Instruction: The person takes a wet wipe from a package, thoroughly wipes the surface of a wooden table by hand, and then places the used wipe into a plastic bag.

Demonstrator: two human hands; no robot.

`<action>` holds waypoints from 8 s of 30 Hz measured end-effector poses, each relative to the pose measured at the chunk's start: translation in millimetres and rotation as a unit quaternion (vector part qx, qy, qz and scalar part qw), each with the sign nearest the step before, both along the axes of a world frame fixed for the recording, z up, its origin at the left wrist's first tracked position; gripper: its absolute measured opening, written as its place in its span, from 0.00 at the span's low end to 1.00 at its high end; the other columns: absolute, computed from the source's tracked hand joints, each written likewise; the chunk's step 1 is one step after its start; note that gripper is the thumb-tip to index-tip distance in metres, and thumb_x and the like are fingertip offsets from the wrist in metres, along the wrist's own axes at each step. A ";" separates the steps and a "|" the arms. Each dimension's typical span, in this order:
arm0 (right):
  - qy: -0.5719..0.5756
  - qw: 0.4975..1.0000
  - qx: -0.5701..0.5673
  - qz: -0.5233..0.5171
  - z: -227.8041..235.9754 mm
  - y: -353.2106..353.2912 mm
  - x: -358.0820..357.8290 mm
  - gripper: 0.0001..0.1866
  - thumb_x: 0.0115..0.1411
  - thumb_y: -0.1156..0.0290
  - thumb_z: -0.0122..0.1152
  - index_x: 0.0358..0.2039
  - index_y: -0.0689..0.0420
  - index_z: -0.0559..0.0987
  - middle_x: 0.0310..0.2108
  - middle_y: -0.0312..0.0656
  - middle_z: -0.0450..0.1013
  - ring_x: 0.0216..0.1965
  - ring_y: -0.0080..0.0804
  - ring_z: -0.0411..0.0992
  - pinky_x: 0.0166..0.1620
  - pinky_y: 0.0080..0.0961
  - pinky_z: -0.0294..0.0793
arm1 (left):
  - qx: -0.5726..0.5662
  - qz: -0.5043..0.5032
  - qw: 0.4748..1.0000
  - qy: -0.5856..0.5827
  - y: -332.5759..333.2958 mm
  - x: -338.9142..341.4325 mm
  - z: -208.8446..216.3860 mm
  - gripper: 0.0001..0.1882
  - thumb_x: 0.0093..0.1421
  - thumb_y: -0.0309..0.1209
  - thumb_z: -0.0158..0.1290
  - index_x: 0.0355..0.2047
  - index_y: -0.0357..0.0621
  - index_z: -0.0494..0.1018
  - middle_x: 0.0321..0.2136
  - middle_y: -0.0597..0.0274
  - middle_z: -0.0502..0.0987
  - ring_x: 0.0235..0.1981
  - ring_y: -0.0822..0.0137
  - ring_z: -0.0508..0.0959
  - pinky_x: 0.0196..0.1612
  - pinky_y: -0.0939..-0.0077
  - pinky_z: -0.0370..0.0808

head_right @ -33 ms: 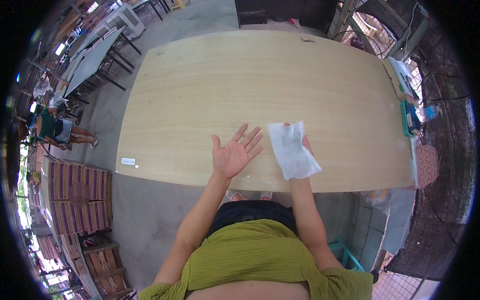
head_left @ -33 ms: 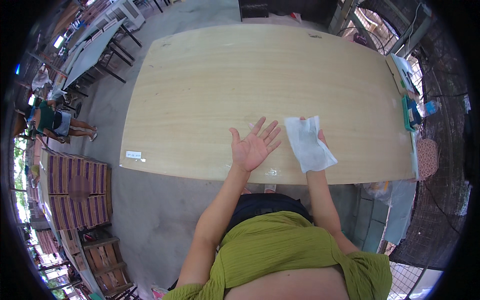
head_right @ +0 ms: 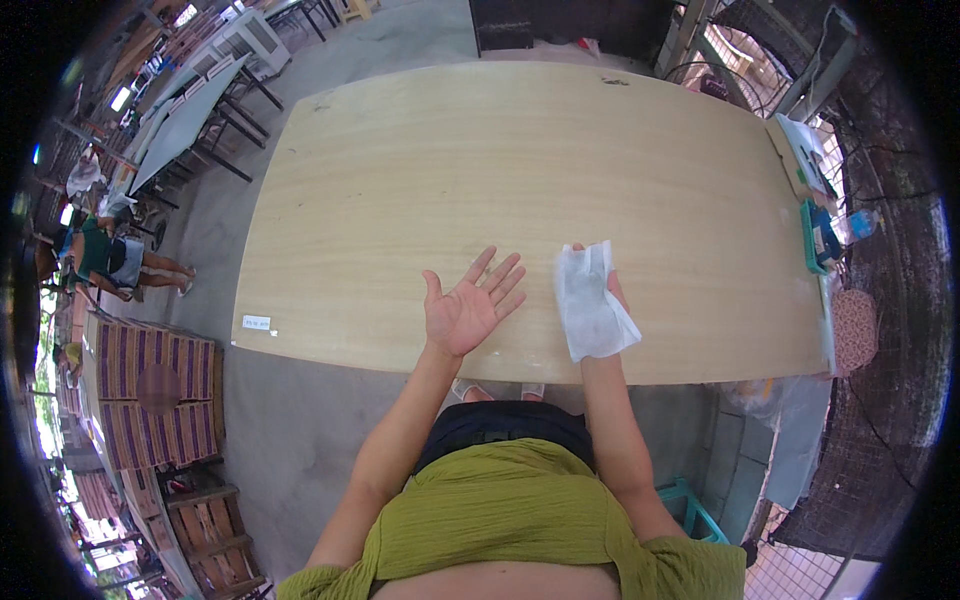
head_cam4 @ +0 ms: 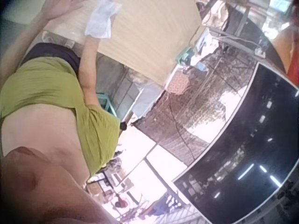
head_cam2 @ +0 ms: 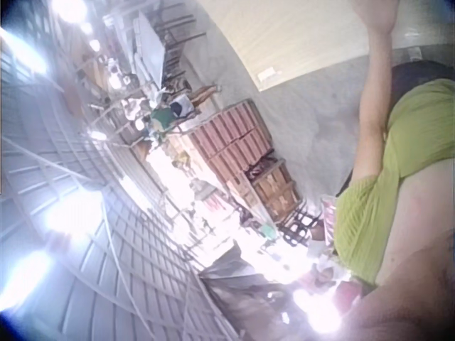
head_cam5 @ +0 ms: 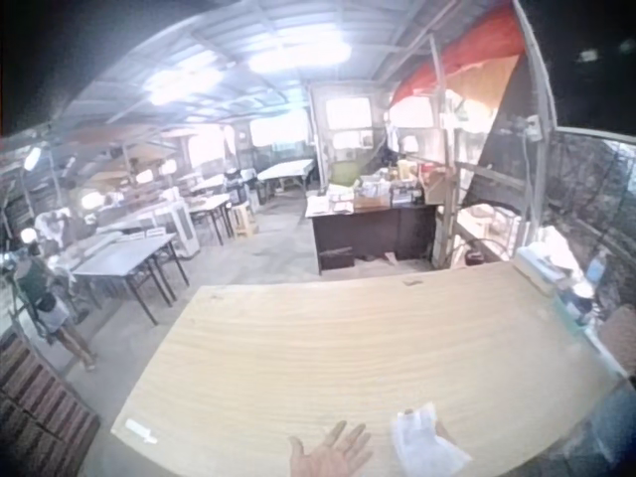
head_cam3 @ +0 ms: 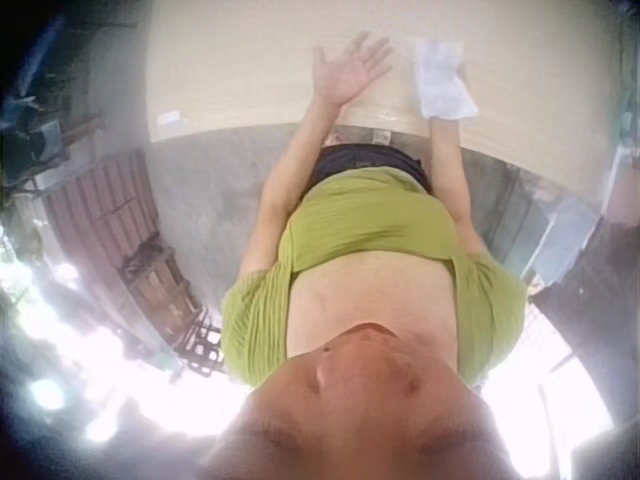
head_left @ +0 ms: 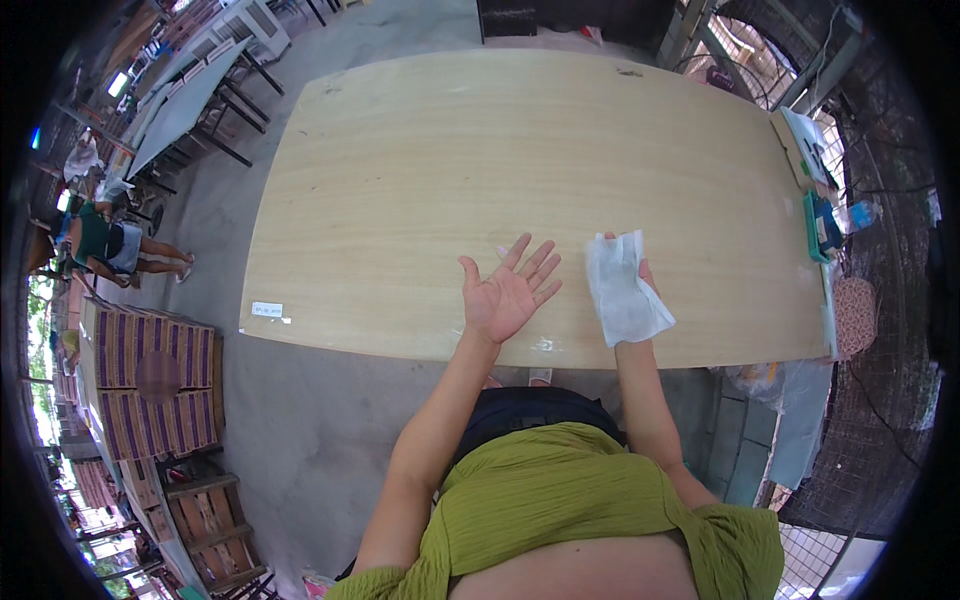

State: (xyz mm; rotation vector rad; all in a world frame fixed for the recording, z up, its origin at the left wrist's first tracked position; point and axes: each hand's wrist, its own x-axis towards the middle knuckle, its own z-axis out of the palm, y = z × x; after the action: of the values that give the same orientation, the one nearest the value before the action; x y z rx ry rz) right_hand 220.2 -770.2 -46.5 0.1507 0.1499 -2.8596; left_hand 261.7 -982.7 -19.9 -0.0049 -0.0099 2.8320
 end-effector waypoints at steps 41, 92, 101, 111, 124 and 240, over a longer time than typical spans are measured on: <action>0.221 0.936 0.046 0.272 48.6 -62.7 -37.9 0.29 0.69 0.48 0.41 0.59 0.60 0.65 0.46 0.44 0.71 0.49 0.36 0.68 0.58 0.38 0.65 | -0.155 0.065 0.969 0.183 25.2 18.8 -33.4 0.43 0.59 0.59 0.52 0.69 0.56 0.50 0.63 0.59 0.62 0.64 0.60 0.60 0.60 0.55 0.65; 0.151 0.982 0.111 0.002 72.0 -141.3 68.3 0.32 0.59 0.63 0.61 0.63 0.50 0.64 0.55 0.39 0.68 0.54 0.26 0.64 0.60 0.30 0.63 | -0.937 0.065 0.181 0.292 4.6 36.8 69.0 0.56 0.52 0.69 0.45 0.62 0.26 0.57 0.67 0.33 0.45 0.69 0.39 0.44 0.67 0.43 0.43; -0.070 0.973 0.047 0.217 55.0 -103.9 29.5 0.34 0.68 0.45 0.40 0.62 0.61 0.63 0.50 0.49 0.73 0.54 0.45 0.69 0.58 0.43 0.67 | -0.871 0.082 0.322 0.362 -0.2 38.0 71.0 0.60 0.47 0.68 0.52 0.61 0.21 0.56 0.67 0.35 0.47 0.68 0.37 0.48 0.67 0.47 0.47; 0.074 0.903 0.417 0.069 91.3 -83.4 12.8 0.25 0.71 0.53 0.38 0.58 0.57 0.69 0.51 0.50 0.73 0.48 0.43 0.74 0.56 0.36 0.70 | -0.954 0.041 -0.051 0.293 -14.8 43.0 46.3 0.40 0.56 0.45 0.55 0.65 0.38 0.58 0.70 0.47 0.45 0.70 0.40 0.40 0.63 0.26 0.33; 0.143 0.579 0.802 -0.021 -23.8 -162.9 -42.8 0.27 0.68 0.54 0.47 0.18 0.61 0.73 0.14 0.41 0.69 0.19 0.28 0.67 0.26 0.32 0.67 | -0.953 -0.079 -0.042 0.288 -20.4 15.2 5.0 0.36 0.43 0.40 0.67 0.56 0.60 0.73 0.68 0.59 0.53 0.70 0.45 0.44 0.64 0.27 0.30; 0.159 0.981 -0.007 0.108 151.2 -69.5 -21.4 0.55 0.54 0.22 0.31 0.66 0.59 0.57 0.64 0.51 0.59 0.63 0.52 0.59 0.66 0.50 0.53 | -0.609 0.139 0.775 0.097 -23.1 62.6 109.1 0.53 0.58 0.59 0.52 0.71 0.52 0.34 0.71 0.51 0.34 0.71 0.49 0.39 0.68 0.51 0.44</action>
State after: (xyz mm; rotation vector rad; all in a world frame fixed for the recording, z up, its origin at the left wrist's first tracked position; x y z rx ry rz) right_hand 198.8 -839.7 104.7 -0.3084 0.1949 -2.6471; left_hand 324.3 -1005.7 89.2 0.0034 1.9518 2.5087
